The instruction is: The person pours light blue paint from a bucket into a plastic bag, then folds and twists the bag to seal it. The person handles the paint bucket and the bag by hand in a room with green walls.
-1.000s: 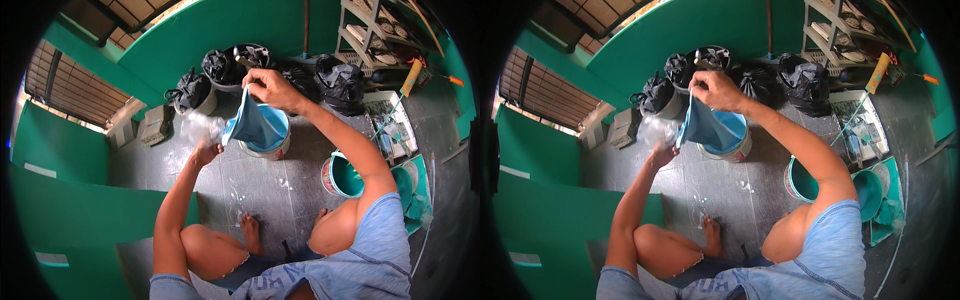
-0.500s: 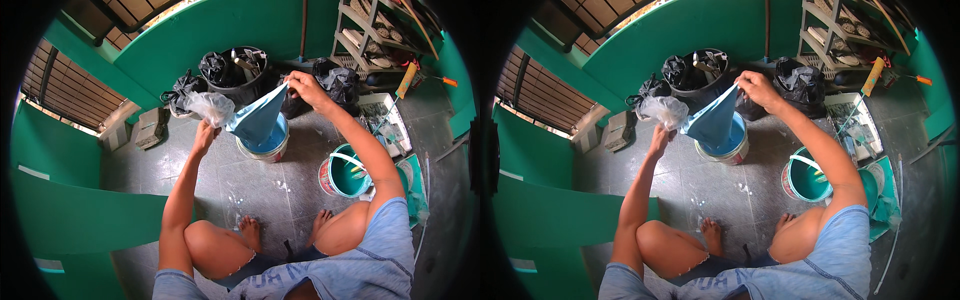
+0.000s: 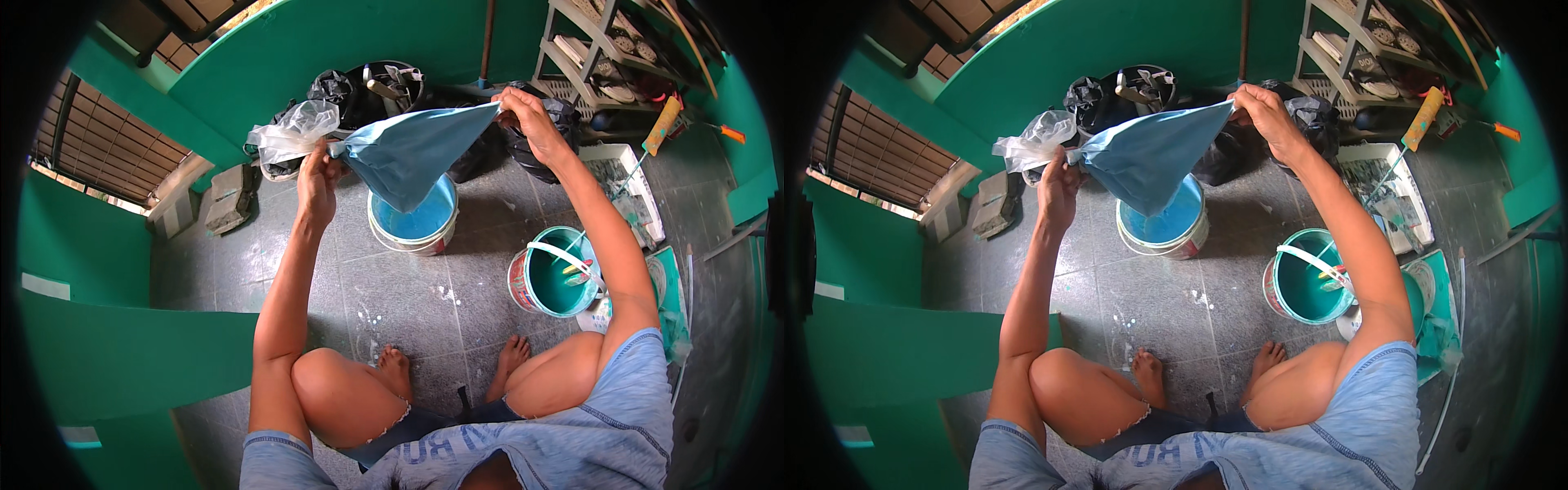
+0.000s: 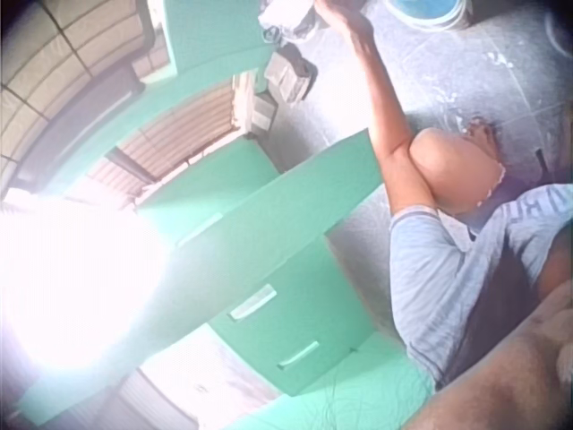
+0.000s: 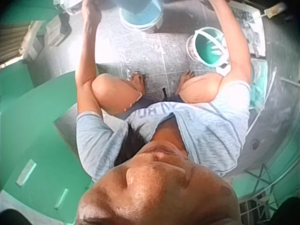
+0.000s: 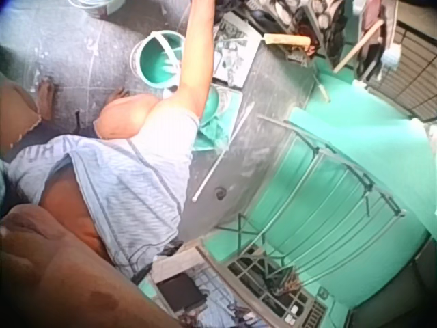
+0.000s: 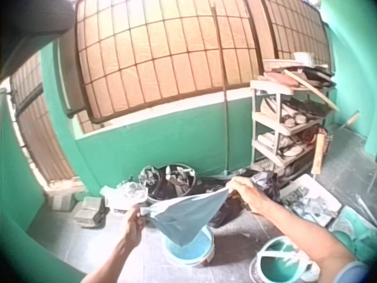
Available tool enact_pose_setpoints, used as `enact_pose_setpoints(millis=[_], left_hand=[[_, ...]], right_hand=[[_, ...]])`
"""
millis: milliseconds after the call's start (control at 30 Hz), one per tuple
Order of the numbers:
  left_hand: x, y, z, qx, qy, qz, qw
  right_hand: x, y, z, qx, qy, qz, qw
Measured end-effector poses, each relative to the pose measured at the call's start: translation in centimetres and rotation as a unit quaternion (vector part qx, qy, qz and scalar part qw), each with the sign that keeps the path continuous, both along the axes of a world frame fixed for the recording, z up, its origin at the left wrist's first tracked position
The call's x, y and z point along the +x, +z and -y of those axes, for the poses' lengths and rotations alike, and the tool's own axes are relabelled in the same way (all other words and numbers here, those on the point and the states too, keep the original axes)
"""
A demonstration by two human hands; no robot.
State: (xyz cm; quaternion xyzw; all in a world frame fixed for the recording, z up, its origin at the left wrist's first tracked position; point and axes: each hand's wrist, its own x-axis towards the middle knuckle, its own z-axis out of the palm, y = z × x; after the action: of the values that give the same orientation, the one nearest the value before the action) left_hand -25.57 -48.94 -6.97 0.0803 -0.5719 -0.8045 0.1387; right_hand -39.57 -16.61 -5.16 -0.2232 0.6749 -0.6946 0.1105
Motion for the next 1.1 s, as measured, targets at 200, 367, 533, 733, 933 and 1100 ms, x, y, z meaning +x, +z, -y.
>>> enact_pose_setpoints(millis=[200,367,533,733,933,1100], left_hand=[[-0.4,1.0,-1.1,0.01,-0.002,-0.015,1.0],[-0.3,1.7,-1.9,-0.001,0.019,-0.006,1.0],[0.0,2.1,-2.4,-0.008,0.022,-0.003,1.0],[0.1,2.0,-2.1,-0.001,0.014,-0.007,1.0],[0.3,2.1,-2.1,0.007,0.012,-0.01,1.0],[0.4,2.3,-2.2,0.007,0.013,-0.014,1.0]], right_hand=[[0.1,0.4,-0.7,0.003,-0.014,0.0,1.0],[0.0,0.4,-1.1,-0.002,-0.009,-0.009,1.0],[-0.1,0.6,-1.0,-0.007,-0.014,-0.014,1.0],[-0.2,0.6,-0.9,-0.006,-0.014,-0.01,1.0],[-0.3,0.5,-0.9,-0.013,-0.018,-0.009,1.0],[-0.2,0.9,-0.9,-0.022,-0.016,-0.011,1.0]])
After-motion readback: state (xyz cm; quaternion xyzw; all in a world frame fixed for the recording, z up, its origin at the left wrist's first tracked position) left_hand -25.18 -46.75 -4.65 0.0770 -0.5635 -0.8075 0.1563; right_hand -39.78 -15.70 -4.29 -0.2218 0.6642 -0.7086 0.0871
